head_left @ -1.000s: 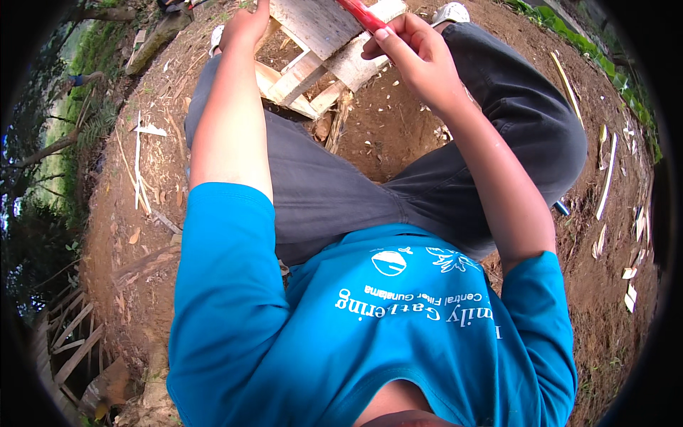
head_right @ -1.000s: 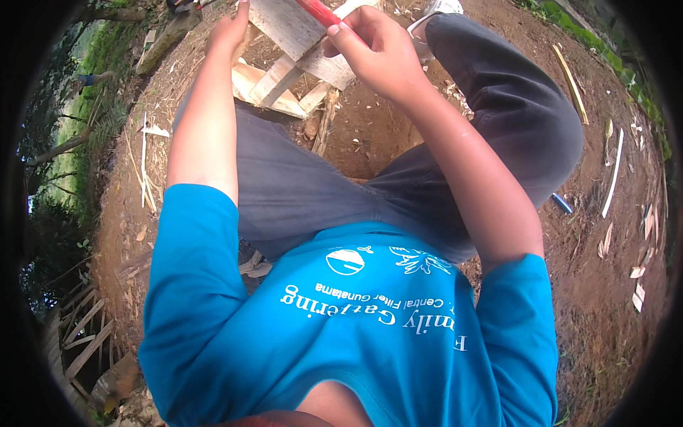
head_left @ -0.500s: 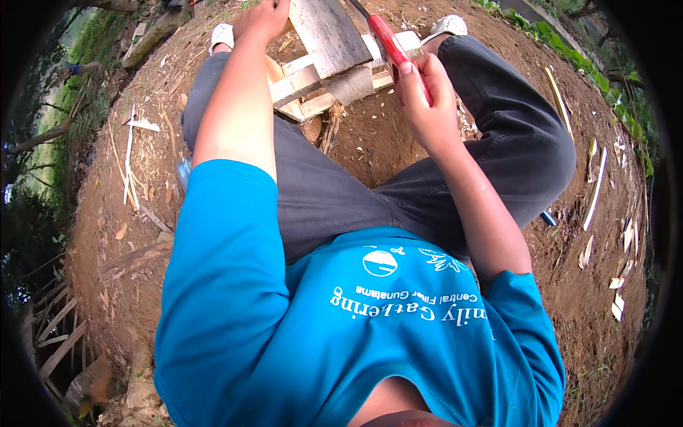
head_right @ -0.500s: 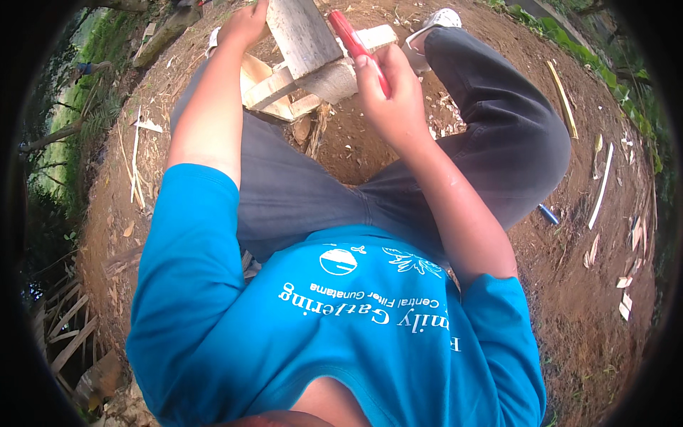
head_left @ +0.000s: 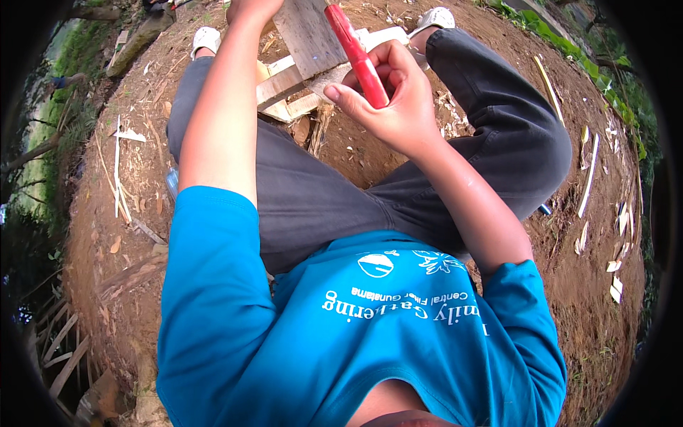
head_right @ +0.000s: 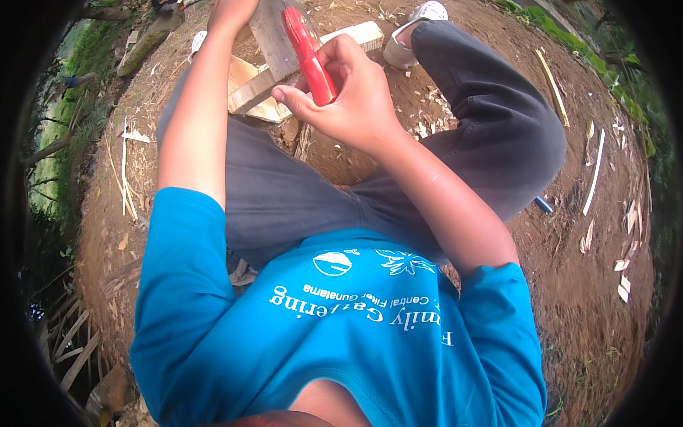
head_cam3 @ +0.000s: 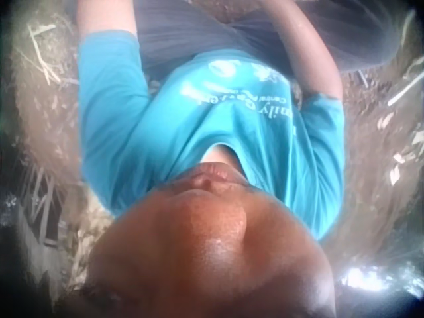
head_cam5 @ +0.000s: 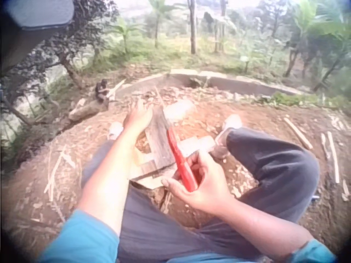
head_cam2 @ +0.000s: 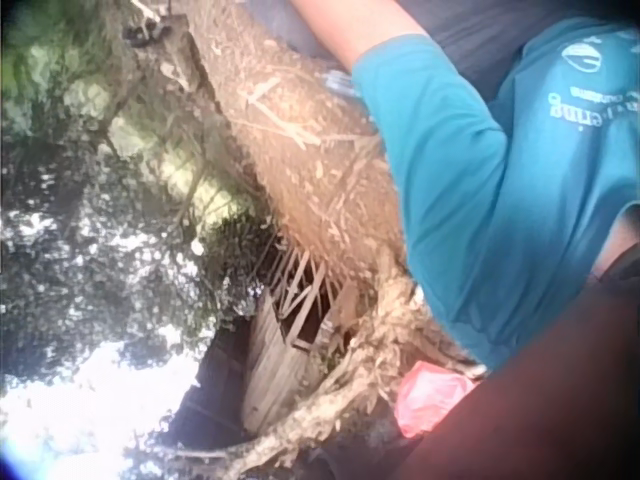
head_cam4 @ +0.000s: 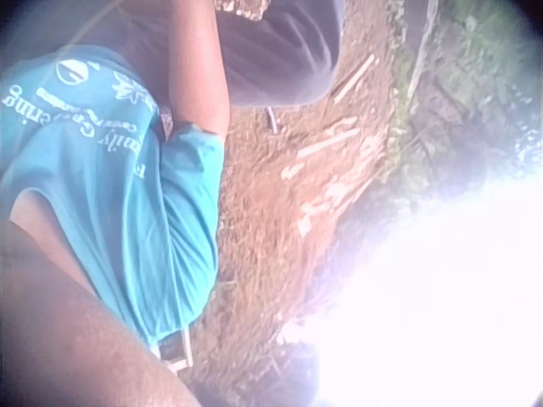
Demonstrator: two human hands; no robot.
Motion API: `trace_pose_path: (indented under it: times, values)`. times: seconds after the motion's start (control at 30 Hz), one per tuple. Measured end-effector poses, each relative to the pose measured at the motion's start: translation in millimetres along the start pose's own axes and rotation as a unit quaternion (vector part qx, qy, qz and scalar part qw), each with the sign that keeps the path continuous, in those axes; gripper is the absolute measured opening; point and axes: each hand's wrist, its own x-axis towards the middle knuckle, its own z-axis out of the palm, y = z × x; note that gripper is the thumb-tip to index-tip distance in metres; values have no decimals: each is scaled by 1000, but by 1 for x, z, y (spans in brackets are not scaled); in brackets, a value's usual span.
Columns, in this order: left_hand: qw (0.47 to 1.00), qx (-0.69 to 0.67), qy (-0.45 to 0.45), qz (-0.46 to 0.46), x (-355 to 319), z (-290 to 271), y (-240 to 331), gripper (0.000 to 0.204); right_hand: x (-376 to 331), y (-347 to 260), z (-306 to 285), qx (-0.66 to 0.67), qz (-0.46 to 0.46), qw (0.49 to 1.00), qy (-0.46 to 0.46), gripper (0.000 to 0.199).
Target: The person saws a piece of wood held against a wooden frame, periodically stopping to clear wood dust and check the progress.
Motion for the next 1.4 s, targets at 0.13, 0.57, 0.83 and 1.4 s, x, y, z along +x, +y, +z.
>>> trace_pose_path:
  times: [0.13,0.57,0.83,1.4]
  values:
    - [995,-66,-32,-70,-15,-4,48,58,1,-3,10,8,50,998,49,41]
    - [993,-28,-34,-112,-17,-9,50,53,-86,-44,-9,29,80,995,56,24]
    - [991,-37,-26,-126,-5,-8,55,55,28,10,11,-95,43,989,109,39]
    - [989,-48,-40,-136,-9,-15,55,57,-9,-13,1,-31,68,993,95,33]
